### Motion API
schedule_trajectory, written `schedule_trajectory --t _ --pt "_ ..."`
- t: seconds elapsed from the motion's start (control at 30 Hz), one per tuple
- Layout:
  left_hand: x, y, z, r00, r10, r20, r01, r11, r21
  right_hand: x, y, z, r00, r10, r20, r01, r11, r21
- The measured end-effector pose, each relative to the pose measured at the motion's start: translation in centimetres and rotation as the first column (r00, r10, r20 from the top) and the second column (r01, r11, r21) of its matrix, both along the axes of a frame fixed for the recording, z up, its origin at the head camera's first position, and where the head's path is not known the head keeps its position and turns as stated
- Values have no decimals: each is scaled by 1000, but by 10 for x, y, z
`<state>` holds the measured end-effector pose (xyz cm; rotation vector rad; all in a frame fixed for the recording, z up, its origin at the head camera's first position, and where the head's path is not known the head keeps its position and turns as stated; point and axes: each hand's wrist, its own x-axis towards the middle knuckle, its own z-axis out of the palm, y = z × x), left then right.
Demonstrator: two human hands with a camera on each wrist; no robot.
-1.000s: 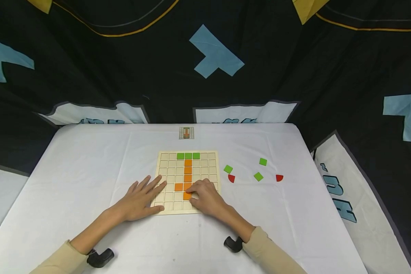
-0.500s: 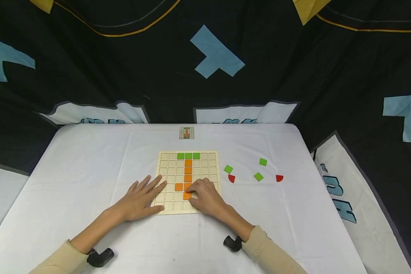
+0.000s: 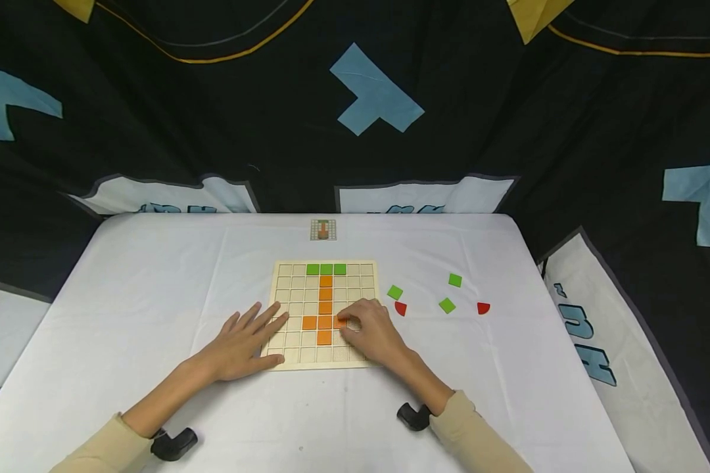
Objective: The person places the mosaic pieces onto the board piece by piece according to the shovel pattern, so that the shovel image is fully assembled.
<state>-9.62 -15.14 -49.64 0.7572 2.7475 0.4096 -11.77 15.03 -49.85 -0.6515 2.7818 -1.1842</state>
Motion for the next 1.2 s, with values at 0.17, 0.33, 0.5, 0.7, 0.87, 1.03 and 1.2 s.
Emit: schedule_trajectory --t 0.17,0.33,0.5,0.7,0.87,1.03,1.2 --pt "1 0 0 1000 8 10 -8 1000 6 -12 27 1 993 -117 1 117 993 -11" --pt "1 0 0 1000 10 5 -10 1000 9 -25 54 -3 972 -233 -38 233 972 18" --pt "1 0 1 1000 7 6 -7 1000 11 -37 74 -9 940 -340 24 338 940 52" --pt "1 -1 0 1000 9 9 -9 1000 9 -42 82 -11 930 -356 93 348 933 93" --pt "1 -1 0 1000 13 11 -13 1000 10 -44 79 -11 925 -362 116 351 930 107" --pt "1 -1 -1 1000 12 9 -12 1000 12 -45 74 -9 927 -361 103 350 930 110" --pt "0 0 -1 1000 16 12 -16 1000 12 -48 71 -8 923 -373 97 360 924 133"
